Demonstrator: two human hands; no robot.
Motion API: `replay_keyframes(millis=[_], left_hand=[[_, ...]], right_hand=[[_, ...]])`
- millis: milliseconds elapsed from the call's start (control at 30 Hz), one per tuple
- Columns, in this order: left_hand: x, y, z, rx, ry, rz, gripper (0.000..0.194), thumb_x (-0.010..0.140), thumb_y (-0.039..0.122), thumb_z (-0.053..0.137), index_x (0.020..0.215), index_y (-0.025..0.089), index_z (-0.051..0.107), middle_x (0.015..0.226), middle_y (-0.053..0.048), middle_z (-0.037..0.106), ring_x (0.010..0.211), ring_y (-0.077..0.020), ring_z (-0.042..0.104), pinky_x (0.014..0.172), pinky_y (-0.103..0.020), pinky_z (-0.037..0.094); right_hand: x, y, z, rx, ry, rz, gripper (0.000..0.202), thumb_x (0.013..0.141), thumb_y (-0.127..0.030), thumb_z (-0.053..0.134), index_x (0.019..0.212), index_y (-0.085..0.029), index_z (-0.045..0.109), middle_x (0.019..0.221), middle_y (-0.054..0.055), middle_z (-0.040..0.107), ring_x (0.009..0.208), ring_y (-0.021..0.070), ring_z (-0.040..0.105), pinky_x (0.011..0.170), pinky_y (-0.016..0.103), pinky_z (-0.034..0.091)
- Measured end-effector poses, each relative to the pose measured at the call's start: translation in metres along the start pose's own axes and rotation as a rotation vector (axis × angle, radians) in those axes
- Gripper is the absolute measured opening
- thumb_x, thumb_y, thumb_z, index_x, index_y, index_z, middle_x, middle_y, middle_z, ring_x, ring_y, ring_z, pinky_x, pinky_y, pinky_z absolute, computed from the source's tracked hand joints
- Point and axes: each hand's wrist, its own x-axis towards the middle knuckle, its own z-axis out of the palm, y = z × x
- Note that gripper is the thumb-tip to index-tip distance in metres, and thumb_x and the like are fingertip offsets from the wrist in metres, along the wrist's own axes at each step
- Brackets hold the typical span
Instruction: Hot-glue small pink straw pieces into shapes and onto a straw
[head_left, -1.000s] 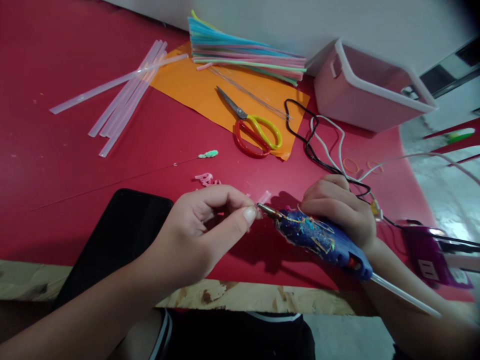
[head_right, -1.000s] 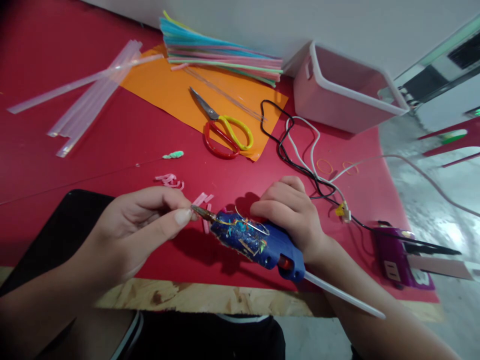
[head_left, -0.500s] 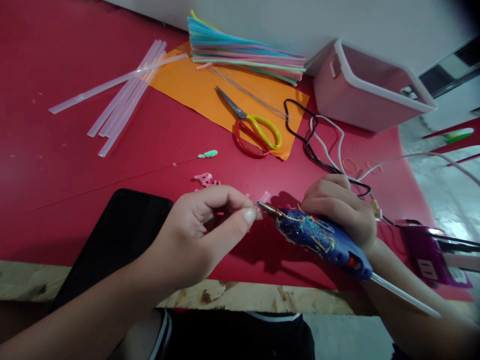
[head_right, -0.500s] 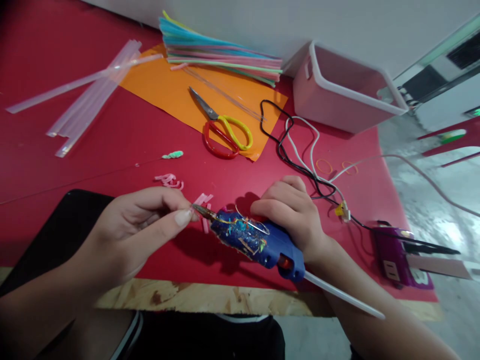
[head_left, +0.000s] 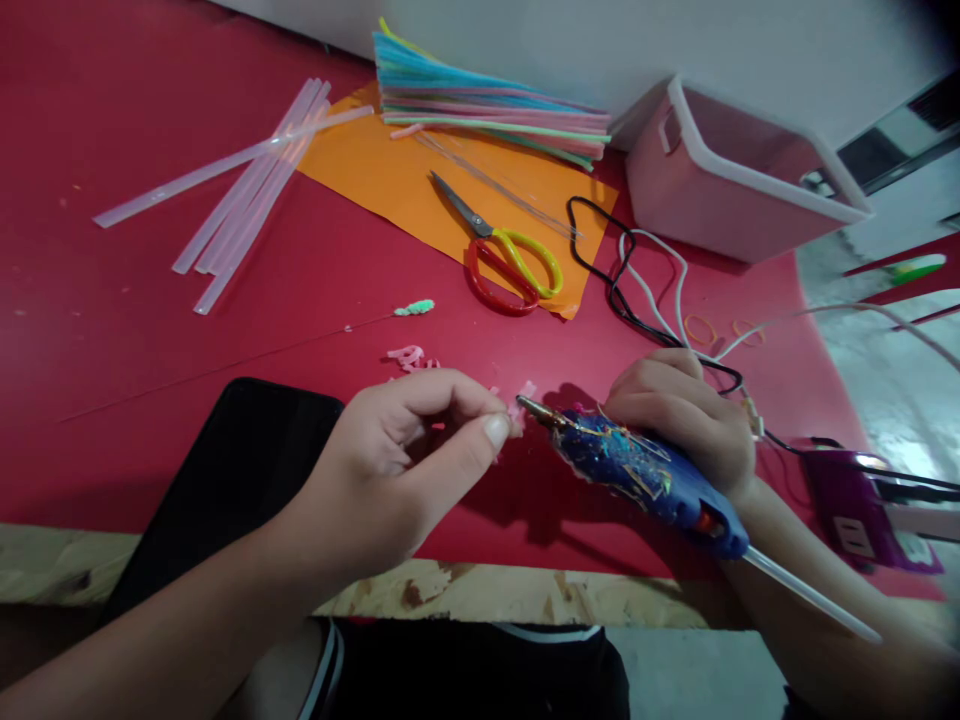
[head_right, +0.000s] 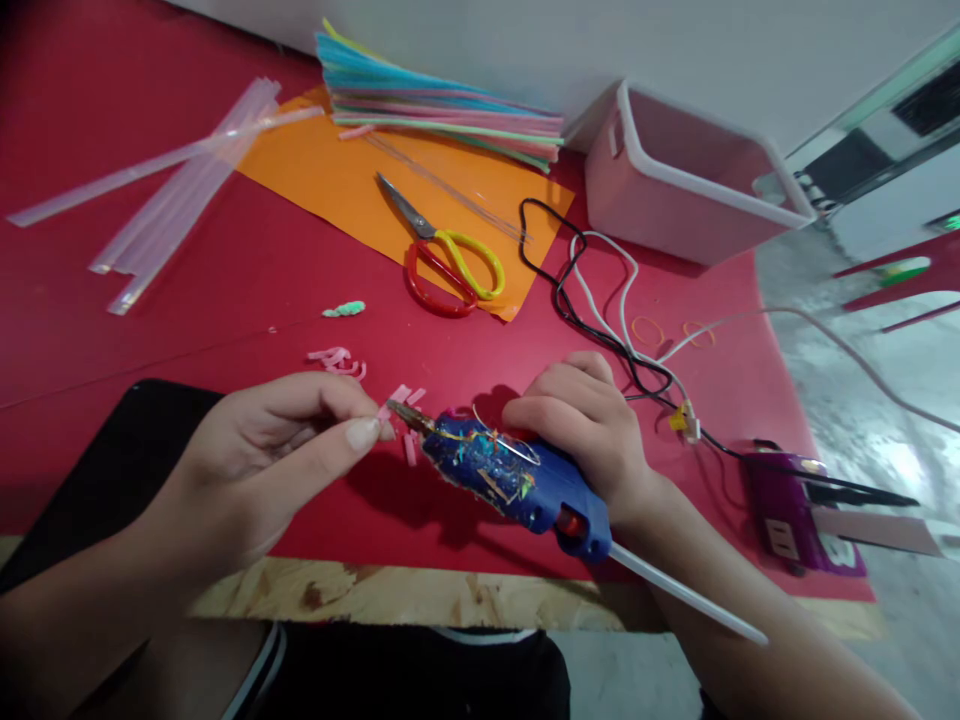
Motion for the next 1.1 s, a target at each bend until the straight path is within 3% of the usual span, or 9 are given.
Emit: replay_keyframes(millis=[733,900,1000,1100], left_hand=[[0.0027,-0.0003,-0.0001,0.028,0.033,0.087,0.013,0.085,0.012,0.063,0.073,0.018,0.067,0.065,0.006,0.061,0.058,-0.0039,0.054,0.054,-0.009,0.046],[0.0019,-0.0006,0.0002,0.046,0.038,0.127,0.015,0.086,0.012,0.062,0.073,0.018,0.065,0.063,0.006,0.060,0.056,-0.0047,0.055,0.052,-0.011,0.046],[0.0003,-0.0034,0.0006,0.182,0.059,0.227,0.014,0.091,0.012,0.061,0.080,0.019,0.066,0.066,0.006,0.059,0.056,-0.0057,0.054,0.050,-0.015,0.044],[-0.0018,-0.0076,0.0017,0.451,0.063,0.456,0.012,0.091,0.007,0.062,0.087,0.017,0.068,0.075,0.002,0.063,0.068,-0.0083,0.058,0.066,-0.020,0.049]], right_hand=[[-0.0018,0.0006,-0.0020,-0.038,-0.029,0.059,0.010,0.099,-0.028,0.050,0.095,-0.025,0.058,0.075,0.000,0.062,0.066,0.0161,0.061,0.074,0.039,0.040],[-0.0028,0.0048,0.0015,-0.285,-0.061,0.194,0.010,0.090,-0.028,0.056,0.099,-0.023,0.058,0.078,0.001,0.067,0.071,0.0189,0.061,0.074,0.038,0.036],[-0.0030,0.0070,0.0033,-0.361,-0.195,0.291,0.021,0.083,-0.021,0.058,0.104,-0.021,0.057,0.090,0.005,0.070,0.083,0.0226,0.063,0.077,0.039,0.035],[-0.0026,0.0066,0.0023,-0.306,-0.294,0.325,0.037,0.073,-0.010,0.056,0.108,-0.021,0.059,0.098,0.006,0.069,0.091,0.0247,0.060,0.080,0.041,0.036]])
